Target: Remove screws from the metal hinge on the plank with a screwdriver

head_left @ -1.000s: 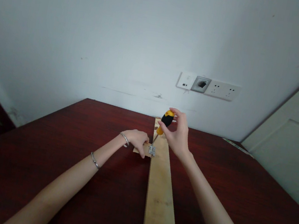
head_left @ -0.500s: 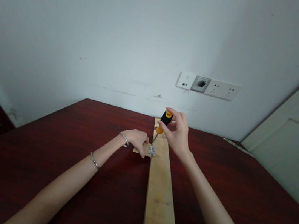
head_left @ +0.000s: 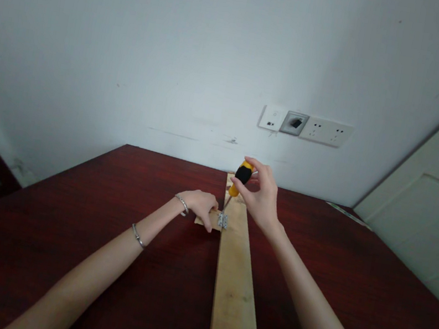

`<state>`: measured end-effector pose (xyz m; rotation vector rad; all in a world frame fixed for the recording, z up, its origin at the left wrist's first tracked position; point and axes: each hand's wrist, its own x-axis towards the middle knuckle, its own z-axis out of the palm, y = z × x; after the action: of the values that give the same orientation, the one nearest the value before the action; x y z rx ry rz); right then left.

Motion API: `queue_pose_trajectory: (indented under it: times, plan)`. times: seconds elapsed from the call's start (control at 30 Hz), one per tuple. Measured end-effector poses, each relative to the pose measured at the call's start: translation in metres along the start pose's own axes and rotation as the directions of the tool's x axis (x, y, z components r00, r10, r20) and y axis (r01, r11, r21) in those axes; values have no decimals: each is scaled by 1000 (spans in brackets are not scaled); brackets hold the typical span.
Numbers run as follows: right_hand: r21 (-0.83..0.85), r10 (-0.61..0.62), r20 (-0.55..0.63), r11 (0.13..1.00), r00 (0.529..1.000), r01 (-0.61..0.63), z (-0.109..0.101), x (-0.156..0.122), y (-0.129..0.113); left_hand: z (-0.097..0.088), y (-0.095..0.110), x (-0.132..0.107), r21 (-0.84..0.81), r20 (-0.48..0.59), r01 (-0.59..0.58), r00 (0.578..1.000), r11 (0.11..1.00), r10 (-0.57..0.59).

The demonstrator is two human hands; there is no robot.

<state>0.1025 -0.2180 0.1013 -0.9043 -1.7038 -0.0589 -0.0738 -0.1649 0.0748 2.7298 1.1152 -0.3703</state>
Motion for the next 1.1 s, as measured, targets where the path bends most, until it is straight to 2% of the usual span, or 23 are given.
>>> queue_pose_trajectory:
  times: [0.17,0.27,0.37,0.53,0.73,0.97,1.1]
  plan:
    - [87,10,70,996,997,-16,1,-2,-3,1,-1,1,-2,5,-10,1000,1000,10]
    - [58,-7,112,998,994,0,1,-1,-4,2,-2,1,-19,10,3,1000,1000,-2]
    - [1,-35,65,999,997,35,1,0,-3,2,-2,1,-29,20,14,1000,999,-13]
    - [-2,-5,-8,1000,1000,5,1,0,1,0,-1,0,-17,9,4,1000,1000,-4]
    - [51,37,107,998,994,-43,-1,-1,-6,-1,-1,-1,-19,13,0,1000,1000,0]
    - [-26,33,11,999,999,-33,1,0,0,1,-1,0,-22,3,-3,1000,1000,3]
    - [47,-3,75,999,997,-1,1,-1,0,2,-2,2,-16,5,-2,1000,1000,2]
